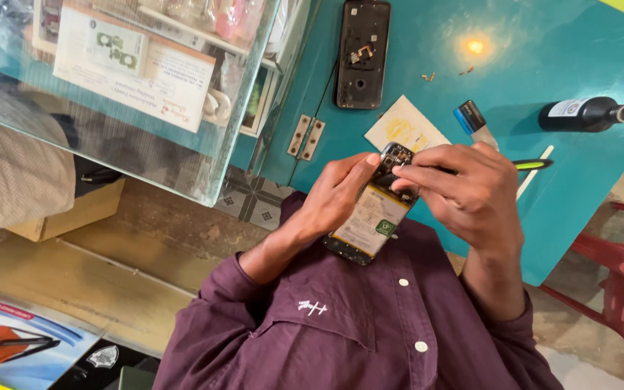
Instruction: The person holds a disassembled smartphone and uses a small brush to clean the internal components, focusing on the area around the battery and motherboard. They also handle small screws and a screwdriver while working on the device.
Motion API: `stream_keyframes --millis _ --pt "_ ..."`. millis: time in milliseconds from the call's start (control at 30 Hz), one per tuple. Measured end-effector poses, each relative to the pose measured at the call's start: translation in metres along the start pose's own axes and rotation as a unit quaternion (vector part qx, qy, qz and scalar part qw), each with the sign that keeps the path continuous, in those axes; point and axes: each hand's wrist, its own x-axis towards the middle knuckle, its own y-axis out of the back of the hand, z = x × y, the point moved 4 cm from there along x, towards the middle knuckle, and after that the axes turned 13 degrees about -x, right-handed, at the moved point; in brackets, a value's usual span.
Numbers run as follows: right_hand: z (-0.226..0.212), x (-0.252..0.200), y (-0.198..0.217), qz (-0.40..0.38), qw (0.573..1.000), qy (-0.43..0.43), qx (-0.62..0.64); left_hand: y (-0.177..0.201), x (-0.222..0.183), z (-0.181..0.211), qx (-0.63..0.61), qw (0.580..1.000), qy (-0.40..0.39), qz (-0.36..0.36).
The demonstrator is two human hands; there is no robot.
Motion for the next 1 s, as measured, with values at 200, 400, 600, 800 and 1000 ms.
stream_keyframes --millis 200,400,600,800,1000 --pt "0.004 -0.009 0.012 -0.039 0.998 -0.046 -0.007 -0.002 -0.001 0.005 0.002 1.0 0.016 -0.014" --pt "-0.002 -0.002 0.003 -0.008 1.0 -0.015 -0.021 0.0 -0.001 0.001 0.03 1.0 0.011 0.001" --pt "0.002 -0.011 0.014 -0.041 0.997 -0.053 -0.031 0.003 -0.004 0.0 0.012 1.0 -0.015 0.014" --pt "-0.008 -0.006 0.005 -0.011 0.999 -0.04 -0.022 0.002 -0.004 0.002 0.047 0.999 -0.005 0.006" --pt "0.001 -0.026 0.018 -0.029 0.996 -0.082 0.037 -0.002 -0.009 0.013 -0.006 1.0 0.007 -0.005"
